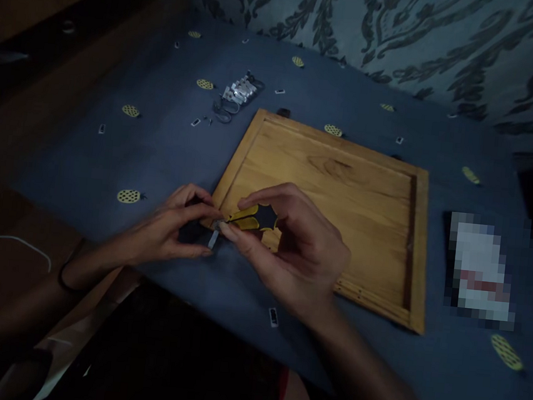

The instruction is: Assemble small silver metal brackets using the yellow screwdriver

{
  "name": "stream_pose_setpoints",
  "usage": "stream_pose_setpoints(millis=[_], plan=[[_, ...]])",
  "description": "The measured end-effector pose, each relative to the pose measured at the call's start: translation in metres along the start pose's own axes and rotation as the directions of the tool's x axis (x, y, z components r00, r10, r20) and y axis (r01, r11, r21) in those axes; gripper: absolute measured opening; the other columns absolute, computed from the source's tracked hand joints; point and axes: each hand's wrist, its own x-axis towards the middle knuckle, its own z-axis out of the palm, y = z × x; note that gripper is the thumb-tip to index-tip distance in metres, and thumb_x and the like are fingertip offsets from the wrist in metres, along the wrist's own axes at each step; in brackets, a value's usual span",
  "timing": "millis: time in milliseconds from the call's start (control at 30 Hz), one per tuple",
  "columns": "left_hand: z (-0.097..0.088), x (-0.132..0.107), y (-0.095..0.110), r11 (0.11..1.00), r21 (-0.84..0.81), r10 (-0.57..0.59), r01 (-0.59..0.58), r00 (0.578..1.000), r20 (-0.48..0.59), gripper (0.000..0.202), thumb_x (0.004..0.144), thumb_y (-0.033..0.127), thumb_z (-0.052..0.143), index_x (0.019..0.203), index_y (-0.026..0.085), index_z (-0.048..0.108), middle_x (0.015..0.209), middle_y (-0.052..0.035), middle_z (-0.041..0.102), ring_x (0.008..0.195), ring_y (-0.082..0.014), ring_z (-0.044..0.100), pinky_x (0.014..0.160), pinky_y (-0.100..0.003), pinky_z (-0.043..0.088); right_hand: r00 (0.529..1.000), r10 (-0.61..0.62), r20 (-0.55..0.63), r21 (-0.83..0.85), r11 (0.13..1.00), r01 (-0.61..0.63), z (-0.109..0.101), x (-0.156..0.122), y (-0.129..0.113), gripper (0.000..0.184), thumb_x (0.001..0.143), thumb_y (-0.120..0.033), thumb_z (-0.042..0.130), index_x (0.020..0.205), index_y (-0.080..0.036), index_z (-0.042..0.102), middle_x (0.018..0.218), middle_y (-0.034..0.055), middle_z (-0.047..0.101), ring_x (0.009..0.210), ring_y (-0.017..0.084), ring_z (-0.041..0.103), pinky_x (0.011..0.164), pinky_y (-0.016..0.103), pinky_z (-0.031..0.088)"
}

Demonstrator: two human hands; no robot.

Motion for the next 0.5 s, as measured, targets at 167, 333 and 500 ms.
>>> stream_pose_setpoints(millis=[167,333,500], plan=[[0.0001,-0.0007,-0.0012,0.999,-0.004,0.047,-0.047,0.999,-0.025,0.046,0.090,0.038,0.082,0.130,0.018,0.068,0.131,-0.0116,0.057,0.125,-0.0279,0.056,0.110,-0.043,0.050,0.971,0.005,-0.239,0.133,0.991,0.028,0.0045,-0.0040,0.0023,0.013,0.085,-0.017,0.084,0.094,-0.025,0.078,0.090,0.0020,0.077,0.055,0.014,0.065,0.039,0.029,0.054],[0.0000,-0.0012,-0.0011,0.999,0.009,0.044,-0.043,0.999,-0.027,0.046,0.090,0.038,0.082,0.129,0.019,0.068,0.130,-0.0113,0.056,0.125,-0.0279,0.055,0.109,-0.042,0.051,0.987,0.091,-0.131,0.160,0.985,-0.070,0.0058,-0.0026,0.0014,0.015,0.084,-0.017,0.085,0.093,-0.025,0.076,0.086,0.0011,0.076,0.054,0.014,0.065,0.043,0.029,0.056],[0.0008,-0.0012,-0.0017,0.998,0.022,0.052,-0.051,0.998,-0.031,0.046,0.090,0.039,0.081,0.130,0.019,0.068,0.131,-0.0107,0.056,0.125,-0.0278,0.055,0.110,-0.042,0.050,0.995,0.055,-0.082,0.078,0.996,-0.049,0.0058,-0.0037,0.0041,0.019,0.083,-0.020,0.088,0.093,-0.028,0.074,0.085,0.0000,0.075,0.054,0.013,0.065,0.048,0.029,0.058]])
